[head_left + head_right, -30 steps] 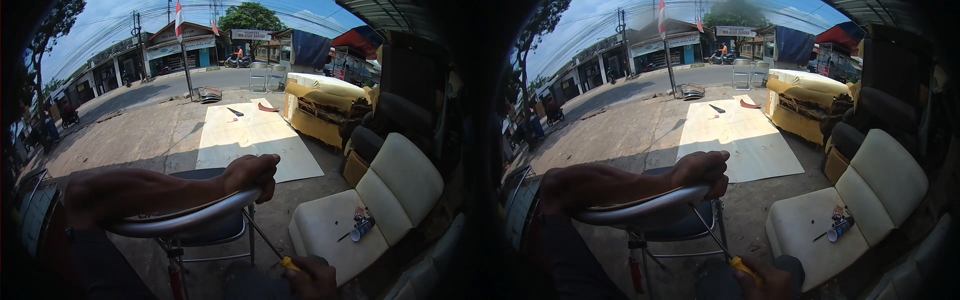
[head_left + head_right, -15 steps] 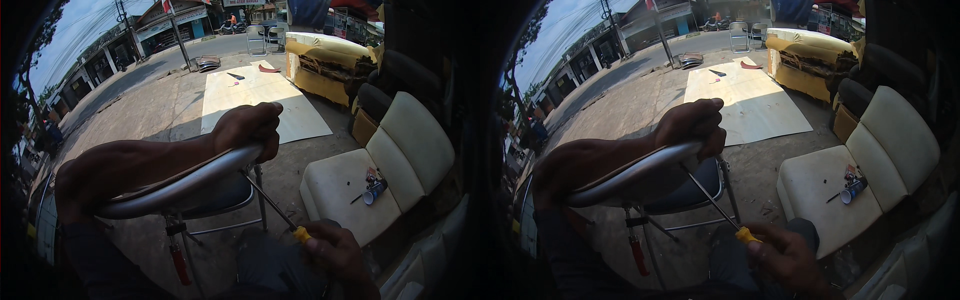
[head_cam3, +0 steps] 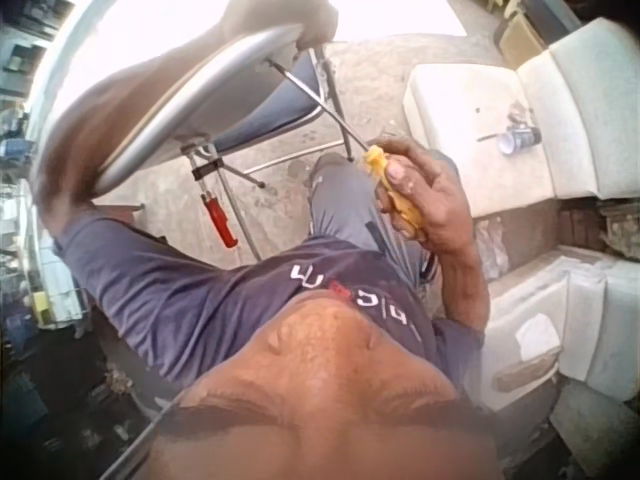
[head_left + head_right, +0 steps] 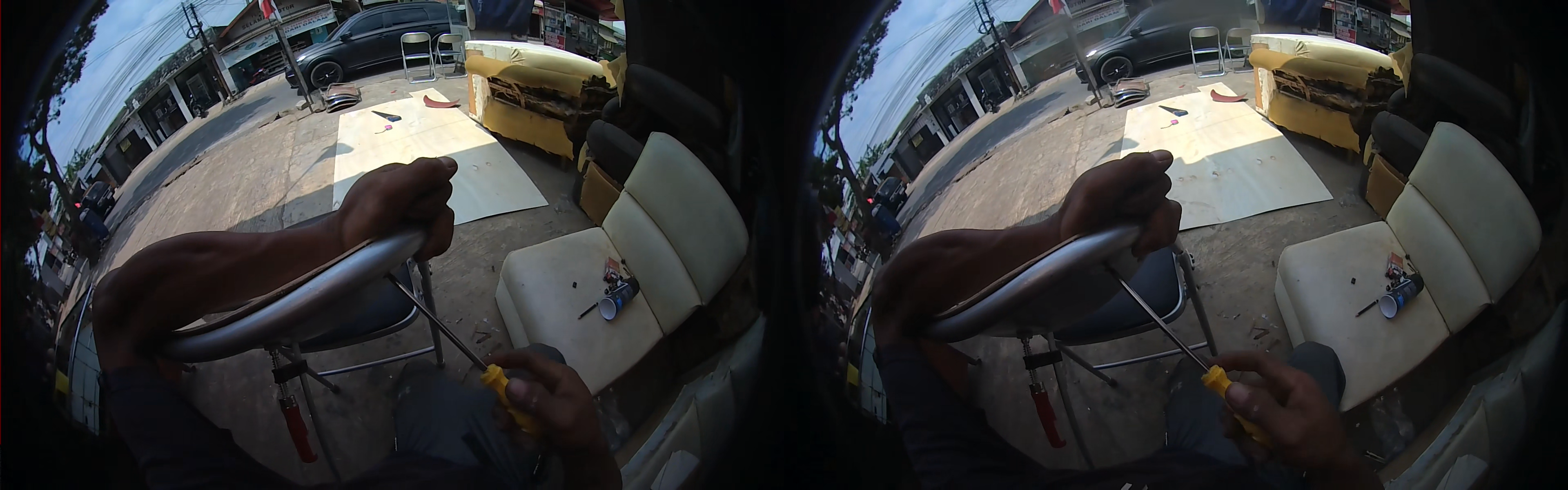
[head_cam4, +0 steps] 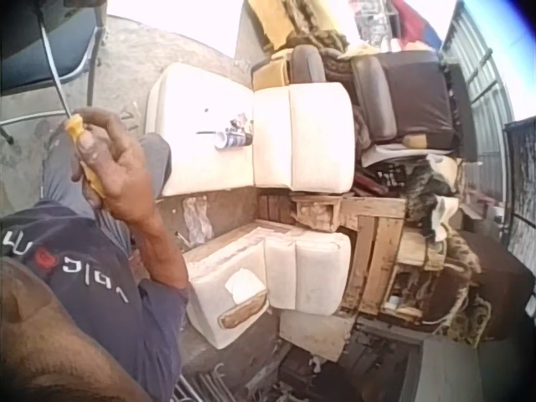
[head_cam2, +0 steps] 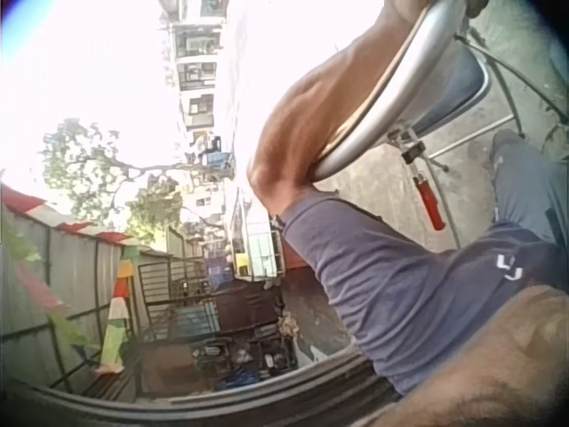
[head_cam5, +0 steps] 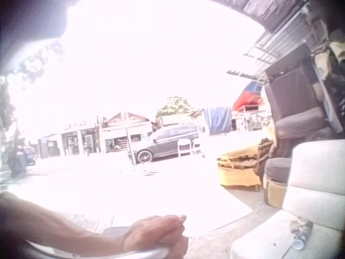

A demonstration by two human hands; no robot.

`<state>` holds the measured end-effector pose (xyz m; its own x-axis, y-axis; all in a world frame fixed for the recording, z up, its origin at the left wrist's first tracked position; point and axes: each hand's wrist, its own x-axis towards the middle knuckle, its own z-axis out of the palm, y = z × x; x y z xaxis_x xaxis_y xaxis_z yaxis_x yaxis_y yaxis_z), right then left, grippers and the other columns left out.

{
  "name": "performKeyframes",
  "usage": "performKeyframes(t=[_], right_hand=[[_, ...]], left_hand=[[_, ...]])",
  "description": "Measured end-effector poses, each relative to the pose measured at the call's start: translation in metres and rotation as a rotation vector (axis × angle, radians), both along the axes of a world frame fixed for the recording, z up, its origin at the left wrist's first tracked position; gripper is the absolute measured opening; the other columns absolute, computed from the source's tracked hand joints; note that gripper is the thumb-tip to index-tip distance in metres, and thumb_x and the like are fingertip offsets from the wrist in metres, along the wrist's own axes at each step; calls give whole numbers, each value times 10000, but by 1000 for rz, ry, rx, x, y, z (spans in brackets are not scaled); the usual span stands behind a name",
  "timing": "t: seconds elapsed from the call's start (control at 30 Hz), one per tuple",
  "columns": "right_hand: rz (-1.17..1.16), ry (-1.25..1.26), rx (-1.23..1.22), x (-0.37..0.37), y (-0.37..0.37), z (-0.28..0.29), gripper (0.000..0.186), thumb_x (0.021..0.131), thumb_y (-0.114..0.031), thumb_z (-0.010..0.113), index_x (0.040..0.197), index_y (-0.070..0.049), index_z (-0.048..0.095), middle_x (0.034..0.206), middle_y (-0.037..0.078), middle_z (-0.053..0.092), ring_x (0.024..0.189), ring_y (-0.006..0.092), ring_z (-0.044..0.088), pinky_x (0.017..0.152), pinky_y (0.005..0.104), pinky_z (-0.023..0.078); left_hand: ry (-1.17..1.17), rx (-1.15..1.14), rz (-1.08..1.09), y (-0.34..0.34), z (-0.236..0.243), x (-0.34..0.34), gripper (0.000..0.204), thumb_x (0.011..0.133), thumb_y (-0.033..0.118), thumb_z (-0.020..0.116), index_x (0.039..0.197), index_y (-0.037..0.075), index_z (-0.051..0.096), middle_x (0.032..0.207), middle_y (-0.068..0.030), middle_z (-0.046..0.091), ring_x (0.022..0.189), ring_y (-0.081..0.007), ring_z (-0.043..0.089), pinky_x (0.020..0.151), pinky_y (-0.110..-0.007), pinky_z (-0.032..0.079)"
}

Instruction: The person unscrews and removes the seat from an office chair using a screwdriver, then handles an angle grinder.

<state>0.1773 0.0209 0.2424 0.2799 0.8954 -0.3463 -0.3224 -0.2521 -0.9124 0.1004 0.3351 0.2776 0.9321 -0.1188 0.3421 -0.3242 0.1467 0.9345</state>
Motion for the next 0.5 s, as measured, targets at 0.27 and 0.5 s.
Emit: performKeyframes(t=[0.27, 0.5], right_hand=[[-346, -1843, 510, -18, 0, -36, 386, 798, -43, 777, 1167, 18, 678, 848, 168, 672, 565, 218, 614, 490, 287, 487], [-14, -393, 274, -4, -1, -31, 431, 966, -181, 685, 1304, 63, 577, 851, 115, 688, 686, 148, 669, 630, 286, 540]], left_hand=[[-46, 2, -102, 1, -3, 2, 248, 1080, 323, 459, 976, 108, 528, 749, 3, 389, 581, -183, 524, 646, -335, 408], [90, -85, -111, 5, -6, 4, 263, 1078, 332, 466, 1126, 100, 580, 753, 2, 434, 572, -185, 511, 631, -334, 401]])
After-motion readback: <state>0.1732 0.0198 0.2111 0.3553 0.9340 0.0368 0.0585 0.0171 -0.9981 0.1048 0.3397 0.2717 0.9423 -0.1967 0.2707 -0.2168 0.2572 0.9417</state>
